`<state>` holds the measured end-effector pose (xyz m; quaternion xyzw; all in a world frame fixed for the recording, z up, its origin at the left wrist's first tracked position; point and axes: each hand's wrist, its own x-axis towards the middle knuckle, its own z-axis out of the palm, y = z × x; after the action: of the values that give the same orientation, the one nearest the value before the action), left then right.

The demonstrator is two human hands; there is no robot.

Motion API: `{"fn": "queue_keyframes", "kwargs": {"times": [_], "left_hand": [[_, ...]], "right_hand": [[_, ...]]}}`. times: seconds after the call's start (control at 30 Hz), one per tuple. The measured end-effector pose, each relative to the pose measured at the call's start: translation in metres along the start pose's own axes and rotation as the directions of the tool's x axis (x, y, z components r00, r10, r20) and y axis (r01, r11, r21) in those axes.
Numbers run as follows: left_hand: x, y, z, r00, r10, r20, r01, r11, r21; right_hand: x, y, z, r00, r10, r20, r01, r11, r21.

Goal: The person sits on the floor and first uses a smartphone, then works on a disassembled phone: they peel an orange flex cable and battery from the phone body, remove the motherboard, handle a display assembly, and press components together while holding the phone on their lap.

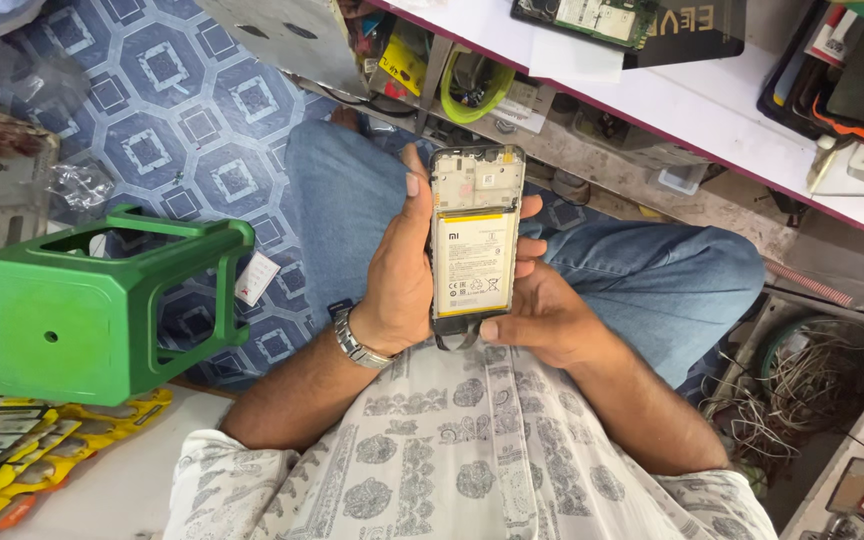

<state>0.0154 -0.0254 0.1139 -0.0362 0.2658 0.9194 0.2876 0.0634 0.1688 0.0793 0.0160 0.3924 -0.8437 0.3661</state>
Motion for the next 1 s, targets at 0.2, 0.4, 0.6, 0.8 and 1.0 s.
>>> {"fn": "queue_keyframes", "kwargs": {"times": [0.2, 0.4, 0.6, 0.8, 1.0], "left_hand": [[-0.001, -0.005, -0.001, 0.999, 0.037, 0.000, -0.037, 0.996, 0.081], [-0.001, -0.011, -0.003, 0.996, 0.084, 0.029, -0.088, 0.981, 0.173], [0.001, -0.007, -0.009, 1.000, 0.028, -0.002, -0.028, 1.000, 0.011], [0.002, -0.005, -0.010, 1.000, 0.015, -0.003, -0.015, 1.000, -0.025], [0.003, -0.004, -0.009, 1.000, 0.028, 0.013, -0.028, 1.000, 0.000]], "right_hand": [[-0.004, 0.000, 0.007, 1.000, -0.019, -0.025, 0.021, 0.995, 0.101], [-0.001, 0.004, 0.010, 0.994, 0.016, -0.106, -0.012, 0.999, 0.038], [-0.003, 0.003, 0.013, 0.997, 0.019, -0.079, -0.028, 0.994, -0.105], [-0.002, 0.006, 0.009, 0.996, 0.024, -0.081, -0.036, 0.988, -0.147], [-0.005, 0.010, 0.005, 0.999, -0.008, -0.054, 0.004, 0.997, -0.078]]}}
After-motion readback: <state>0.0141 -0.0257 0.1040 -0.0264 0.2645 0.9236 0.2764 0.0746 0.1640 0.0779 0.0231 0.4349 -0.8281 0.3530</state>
